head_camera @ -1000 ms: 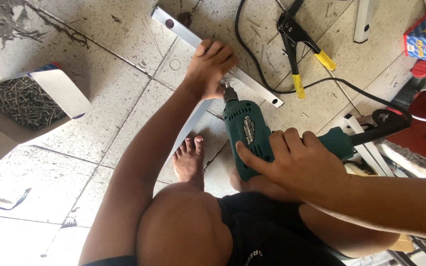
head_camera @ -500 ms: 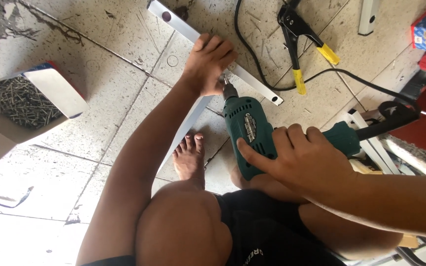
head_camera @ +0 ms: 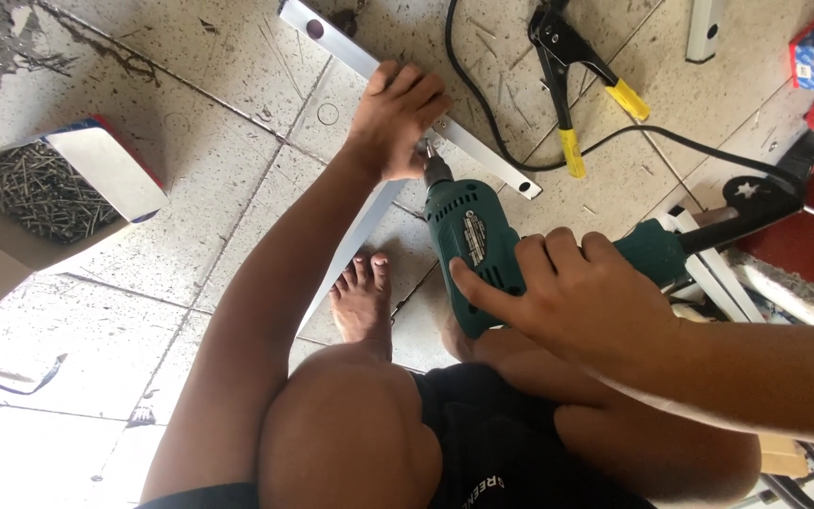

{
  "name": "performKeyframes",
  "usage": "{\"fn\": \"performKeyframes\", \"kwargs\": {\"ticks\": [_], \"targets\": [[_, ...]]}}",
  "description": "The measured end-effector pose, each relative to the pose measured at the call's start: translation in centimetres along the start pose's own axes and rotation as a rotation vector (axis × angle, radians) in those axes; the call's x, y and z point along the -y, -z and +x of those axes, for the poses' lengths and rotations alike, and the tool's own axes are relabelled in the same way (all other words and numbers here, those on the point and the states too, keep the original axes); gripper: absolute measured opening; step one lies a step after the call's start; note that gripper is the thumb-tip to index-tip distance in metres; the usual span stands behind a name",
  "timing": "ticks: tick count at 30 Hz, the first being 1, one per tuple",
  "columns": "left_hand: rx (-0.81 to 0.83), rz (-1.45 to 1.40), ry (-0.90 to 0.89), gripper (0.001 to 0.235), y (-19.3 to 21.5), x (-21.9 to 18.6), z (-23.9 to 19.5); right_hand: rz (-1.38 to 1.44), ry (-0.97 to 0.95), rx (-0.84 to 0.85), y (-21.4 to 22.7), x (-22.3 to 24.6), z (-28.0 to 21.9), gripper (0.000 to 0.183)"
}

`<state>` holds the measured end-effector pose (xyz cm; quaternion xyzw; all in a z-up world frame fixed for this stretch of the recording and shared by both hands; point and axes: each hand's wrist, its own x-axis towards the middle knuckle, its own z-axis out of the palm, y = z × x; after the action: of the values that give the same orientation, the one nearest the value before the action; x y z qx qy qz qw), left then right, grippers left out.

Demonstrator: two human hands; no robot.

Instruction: Assembling an aluminum frame by drilling holes and using a rivet gun to join the pieces.

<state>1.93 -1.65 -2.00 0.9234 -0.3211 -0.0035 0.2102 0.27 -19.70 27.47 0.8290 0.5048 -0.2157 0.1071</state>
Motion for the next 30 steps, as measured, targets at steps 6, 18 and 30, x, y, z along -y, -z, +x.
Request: {"fn": "performKeyframes", "kwargs": {"ticks": [6, 18, 30], "targets": [[-0.042, -0.015, -0.01, 0.073, 0.4, -0.1, 0.1, 0.051, -0.009, -0.034, -0.3, 0.0, -0.1, 0.075], [-0.032, -0.041, 0.007, 0.069, 0.6, -0.2, 0.0, 0.031, 0.004, -0.056, -0.8, -0.1, -0.3, 0.072], [0.004, -0.019, -0.001, 0.08, -0.9, 0.2, 0.1, 0.163, -0.042, -0.002, 0.4, -2.3, -2.5, 0.071]]}}
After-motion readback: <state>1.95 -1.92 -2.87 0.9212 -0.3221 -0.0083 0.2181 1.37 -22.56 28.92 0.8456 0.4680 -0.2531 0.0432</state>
